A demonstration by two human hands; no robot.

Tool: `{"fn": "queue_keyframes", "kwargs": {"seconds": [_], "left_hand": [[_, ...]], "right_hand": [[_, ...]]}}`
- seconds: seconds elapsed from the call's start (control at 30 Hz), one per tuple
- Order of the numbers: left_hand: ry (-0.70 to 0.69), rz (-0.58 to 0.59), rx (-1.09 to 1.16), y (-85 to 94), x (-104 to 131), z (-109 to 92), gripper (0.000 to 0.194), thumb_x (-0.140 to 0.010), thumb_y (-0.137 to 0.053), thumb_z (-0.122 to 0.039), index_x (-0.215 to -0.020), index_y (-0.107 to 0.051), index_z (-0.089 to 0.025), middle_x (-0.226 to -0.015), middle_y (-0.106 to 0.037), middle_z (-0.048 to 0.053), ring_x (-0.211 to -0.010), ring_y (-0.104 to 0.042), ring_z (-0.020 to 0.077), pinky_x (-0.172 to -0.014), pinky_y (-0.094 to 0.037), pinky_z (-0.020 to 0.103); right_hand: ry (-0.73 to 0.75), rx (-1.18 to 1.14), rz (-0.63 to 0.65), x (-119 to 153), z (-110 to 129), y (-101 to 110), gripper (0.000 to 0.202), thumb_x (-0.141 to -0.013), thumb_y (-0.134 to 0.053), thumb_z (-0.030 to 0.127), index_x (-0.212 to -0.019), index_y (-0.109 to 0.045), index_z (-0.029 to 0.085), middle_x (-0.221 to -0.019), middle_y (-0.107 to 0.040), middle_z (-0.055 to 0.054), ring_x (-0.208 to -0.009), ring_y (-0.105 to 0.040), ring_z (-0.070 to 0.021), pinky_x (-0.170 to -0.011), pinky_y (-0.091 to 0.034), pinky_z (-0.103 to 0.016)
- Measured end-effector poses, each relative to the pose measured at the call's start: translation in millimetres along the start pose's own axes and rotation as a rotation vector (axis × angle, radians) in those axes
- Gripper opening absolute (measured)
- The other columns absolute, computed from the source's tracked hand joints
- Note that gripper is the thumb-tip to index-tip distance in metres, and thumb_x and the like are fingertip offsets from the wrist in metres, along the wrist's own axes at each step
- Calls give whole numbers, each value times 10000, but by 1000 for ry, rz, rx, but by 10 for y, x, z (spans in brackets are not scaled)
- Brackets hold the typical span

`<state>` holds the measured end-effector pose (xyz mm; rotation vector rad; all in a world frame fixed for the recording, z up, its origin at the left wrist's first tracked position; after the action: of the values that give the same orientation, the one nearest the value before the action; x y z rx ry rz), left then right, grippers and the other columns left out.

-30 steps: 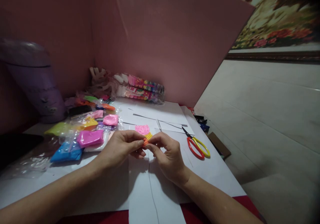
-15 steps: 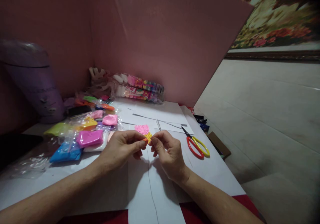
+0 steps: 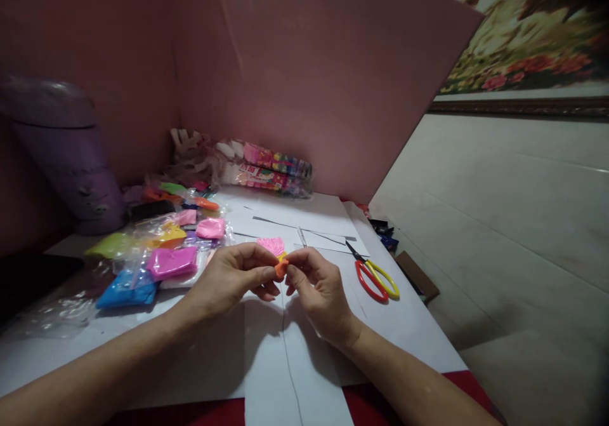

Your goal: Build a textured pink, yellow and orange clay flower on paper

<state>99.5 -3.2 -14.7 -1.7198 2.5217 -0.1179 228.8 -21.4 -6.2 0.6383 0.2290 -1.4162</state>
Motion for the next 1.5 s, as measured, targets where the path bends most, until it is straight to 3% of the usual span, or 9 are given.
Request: {"fn": "queue_keyframes", "kwargs": {"seconds": [0.2, 0.33, 0.53, 0.63, 0.77, 1.03, 1.13, 1.3, 1.5], "left_hand": [[47, -7, -23, 6, 6, 11, 236, -692, -742, -335, -807, -684, -138, -721, -695, 40, -636, -645, 157, -613, -512, 268], [37, 17, -77, 9, -15, 23, 241, -687, -725, -359, -767, -673, -137, -643, -676, 35, -583, -619, 153, -585, -488, 275], [13, 24, -40, 10, -25, 31, 273, -676, -740, -391, -722, -656, -136, -593, -642, 11, -544, -587, 128, -554, -465, 243], [30, 17, 17, 19, -15, 48, 286, -726, -708, -421, -750, -671, -139, -658, -661, 16, -584, -607, 127, -583, -486, 238], [86, 60, 81, 9, -19, 101, 263, -681, -765, -371, -754, -687, -131, -664, -673, 22, -551, -600, 114, -558, -481, 227], [91, 31, 183, 30, -55, 149, 239, -680, -775, -325, -778, -665, -137, -613, -666, 0, -540, -613, 109, -544, -494, 217], [73, 33, 135, 20, -54, 135, 307, -667, -777, -354, -839, -631, -147, -646, -686, 6, -558, -644, 138, -547, -513, 245], [29, 21, -12, -8, -35, 45, 328, -675, -738, -429, -749, -640, -125, -637, -676, 17, -563, -643, 147, -549, -519, 257], [54, 12, 3, 23, -43, 90, 264, -672, -761, -352, -744, -654, -123, -605, -673, 11, -514, -603, 111, -517, -473, 216]], "right_hand": [[161, 202, -32, 20, 133, 22, 104, -859, -519, 118, -857, -601, 181, -756, -604, -25, -651, -567, -136, -585, -498, -267], [252, 269, 18, 38, 216, -26, 161, -848, -495, 82, -876, -612, 190, -760, -597, -30, -683, -555, -151, -617, -481, -286], [192, 234, 5, 28, 200, -28, 56, -822, -607, 138, -856, -621, 180, -752, -603, -27, -653, -551, -145, -630, -478, -291], [196, 202, 4, 27, 196, -21, 78, -846, -571, 136, -878, -626, 181, -774, -602, -34, -687, -560, -151, -637, -482, -292], [243, 188, 11, 39, 220, -24, 116, -844, -555, 102, -868, -627, 189, -759, -609, -26, -707, -564, -153, -650, -479, -291], [147, 183, -15, 22, 163, -16, 154, -803, -609, 92, -931, -628, 175, -816, -614, -31, -709, -568, -149, -658, -490, -290], [143, 172, -21, 16, 150, -12, 92, -831, -585, 108, -876, -632, 173, -795, -603, -28, -686, -564, -141, -643, -486, -283], [185, 178, -44, 24, 164, 1, 102, -833, -565, 84, -824, -616, 172, -743, -598, -17, -669, -564, -139, -622, -475, -271], [171, 165, -9, 32, 146, -13, 137, -837, -538, 76, -888, -617, 176, -778, -612, -25, -701, -574, -148, -642, -486, -282]]}}
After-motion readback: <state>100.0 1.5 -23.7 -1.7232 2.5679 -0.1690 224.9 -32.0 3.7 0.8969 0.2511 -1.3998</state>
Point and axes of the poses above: each hand's wrist, its own x-axis away from the middle knuckle, its own y-axis out of the back of the hand, z = x × y, the point moved 7 cm from there along -x, towards the middle knuckle
